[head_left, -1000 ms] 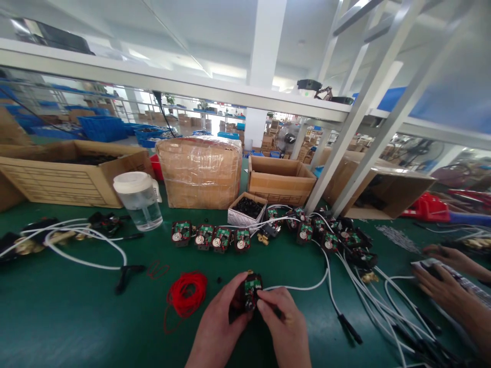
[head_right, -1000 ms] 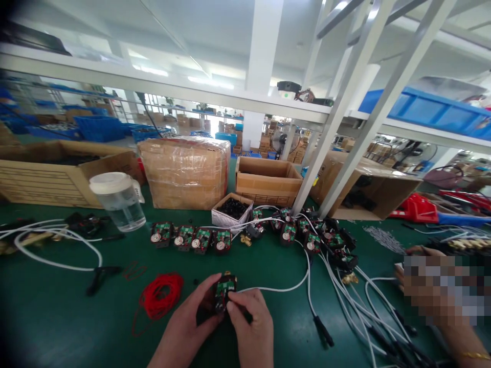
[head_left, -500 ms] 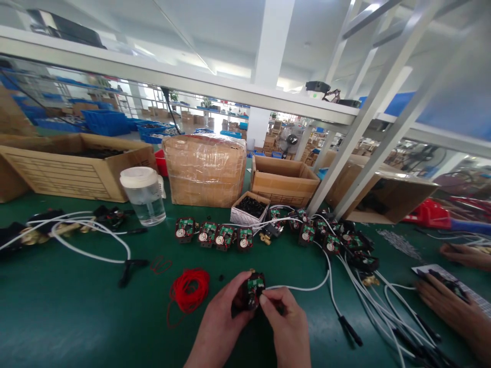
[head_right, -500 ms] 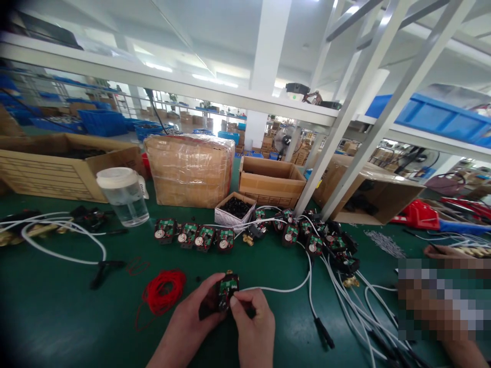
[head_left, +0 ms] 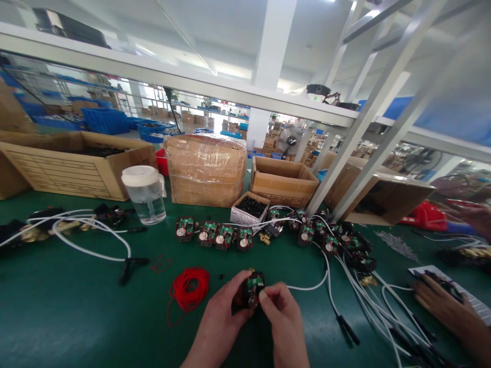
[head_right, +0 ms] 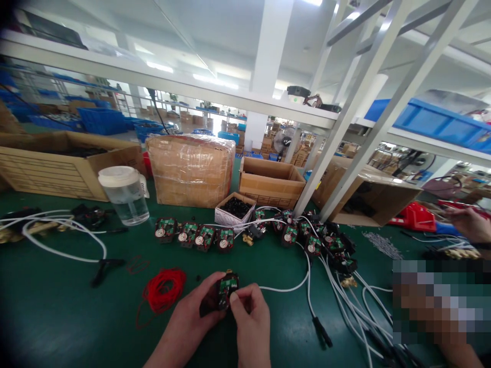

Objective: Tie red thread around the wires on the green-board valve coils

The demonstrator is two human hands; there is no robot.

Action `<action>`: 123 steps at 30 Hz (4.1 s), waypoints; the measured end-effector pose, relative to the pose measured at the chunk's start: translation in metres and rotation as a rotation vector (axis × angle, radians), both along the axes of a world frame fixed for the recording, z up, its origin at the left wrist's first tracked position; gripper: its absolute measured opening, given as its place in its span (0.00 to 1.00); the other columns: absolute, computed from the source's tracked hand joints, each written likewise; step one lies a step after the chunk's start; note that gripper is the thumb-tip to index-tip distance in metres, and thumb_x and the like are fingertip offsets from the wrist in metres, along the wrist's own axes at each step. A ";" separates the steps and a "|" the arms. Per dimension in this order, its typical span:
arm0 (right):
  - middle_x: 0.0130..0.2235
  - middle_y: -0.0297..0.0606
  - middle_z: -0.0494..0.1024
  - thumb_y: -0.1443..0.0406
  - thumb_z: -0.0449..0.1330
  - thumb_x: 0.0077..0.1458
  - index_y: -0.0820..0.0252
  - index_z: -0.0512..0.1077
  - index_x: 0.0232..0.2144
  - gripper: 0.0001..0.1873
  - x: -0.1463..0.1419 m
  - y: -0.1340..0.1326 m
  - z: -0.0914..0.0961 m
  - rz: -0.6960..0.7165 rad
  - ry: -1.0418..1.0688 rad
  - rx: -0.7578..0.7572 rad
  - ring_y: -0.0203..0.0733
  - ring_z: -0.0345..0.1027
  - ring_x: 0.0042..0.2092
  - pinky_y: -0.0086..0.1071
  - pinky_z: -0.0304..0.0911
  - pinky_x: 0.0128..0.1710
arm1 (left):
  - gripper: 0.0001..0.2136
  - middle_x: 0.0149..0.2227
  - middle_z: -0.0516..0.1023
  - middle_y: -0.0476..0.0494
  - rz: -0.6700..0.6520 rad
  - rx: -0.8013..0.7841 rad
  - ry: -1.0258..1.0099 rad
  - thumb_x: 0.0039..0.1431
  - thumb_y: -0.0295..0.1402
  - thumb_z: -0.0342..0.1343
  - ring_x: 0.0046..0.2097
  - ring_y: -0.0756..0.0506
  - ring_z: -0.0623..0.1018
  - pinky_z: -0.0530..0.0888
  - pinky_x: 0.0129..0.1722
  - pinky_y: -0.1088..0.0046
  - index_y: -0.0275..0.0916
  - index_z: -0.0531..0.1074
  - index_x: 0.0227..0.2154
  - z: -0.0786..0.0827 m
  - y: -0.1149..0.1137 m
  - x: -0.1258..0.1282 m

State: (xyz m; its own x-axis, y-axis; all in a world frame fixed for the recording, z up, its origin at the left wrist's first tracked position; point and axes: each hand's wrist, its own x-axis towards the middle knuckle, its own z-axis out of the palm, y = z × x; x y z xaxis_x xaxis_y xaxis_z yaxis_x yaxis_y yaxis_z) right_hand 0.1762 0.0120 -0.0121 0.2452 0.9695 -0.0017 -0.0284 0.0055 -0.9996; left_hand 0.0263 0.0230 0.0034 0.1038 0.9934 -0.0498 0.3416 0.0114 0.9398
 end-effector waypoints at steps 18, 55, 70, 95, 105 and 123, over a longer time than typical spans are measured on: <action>0.30 0.35 0.77 0.56 0.60 0.58 0.58 0.72 0.30 0.12 -0.012 -0.004 -0.020 -0.134 -0.213 0.070 0.43 0.71 0.33 0.33 0.66 0.35 | 0.31 0.47 0.83 0.48 -0.001 0.009 0.031 0.45 0.23 0.57 0.53 0.41 0.79 0.74 0.55 0.64 0.48 0.71 0.56 0.006 -0.001 0.001; 0.33 0.34 0.78 0.66 0.60 0.59 0.50 0.81 0.32 0.09 0.037 0.020 0.052 0.486 -0.678 0.148 0.44 0.72 0.36 0.31 0.64 0.36 | 0.33 0.53 0.78 0.49 -0.030 -0.004 -0.050 0.46 0.22 0.56 0.51 0.43 0.78 0.73 0.54 0.67 0.52 0.69 0.57 -0.004 -0.001 0.000; 0.30 0.34 0.75 0.53 0.59 0.61 0.56 0.72 0.29 0.14 -0.009 -0.005 -0.009 -0.141 -0.378 0.127 0.42 0.68 0.32 0.32 0.62 0.35 | 0.32 0.54 0.79 0.48 0.032 0.003 -0.009 0.45 0.20 0.54 0.53 0.43 0.78 0.72 0.56 0.66 0.50 0.70 0.55 -0.003 -0.003 0.006; 0.36 0.39 0.79 0.57 0.62 0.57 0.57 0.79 0.37 0.12 0.022 0.011 -0.001 0.208 -0.240 0.069 0.46 0.73 0.36 0.33 0.68 0.36 | 0.32 0.56 0.77 0.45 0.068 0.013 -0.015 0.46 0.23 0.55 0.55 0.43 0.77 0.70 0.57 0.67 0.46 0.68 0.58 -0.005 -0.005 0.011; 0.37 0.33 0.74 0.70 0.55 0.64 0.53 0.75 0.37 0.10 0.045 0.030 0.061 0.688 -0.804 0.291 0.39 0.70 0.38 0.28 0.61 0.38 | 0.33 0.56 0.76 0.45 0.052 0.016 -0.033 0.46 0.23 0.55 0.53 0.44 0.77 0.70 0.57 0.67 0.48 0.67 0.58 -0.010 -0.006 0.009; 0.32 0.34 0.75 0.63 0.55 0.63 0.56 0.72 0.34 0.07 0.023 0.011 0.000 0.202 -0.617 0.312 0.39 0.71 0.33 0.27 0.65 0.35 | 0.33 0.55 0.77 0.46 0.060 0.043 -0.017 0.46 0.22 0.54 0.54 0.43 0.76 0.70 0.57 0.66 0.47 0.67 0.58 -0.014 -0.004 0.010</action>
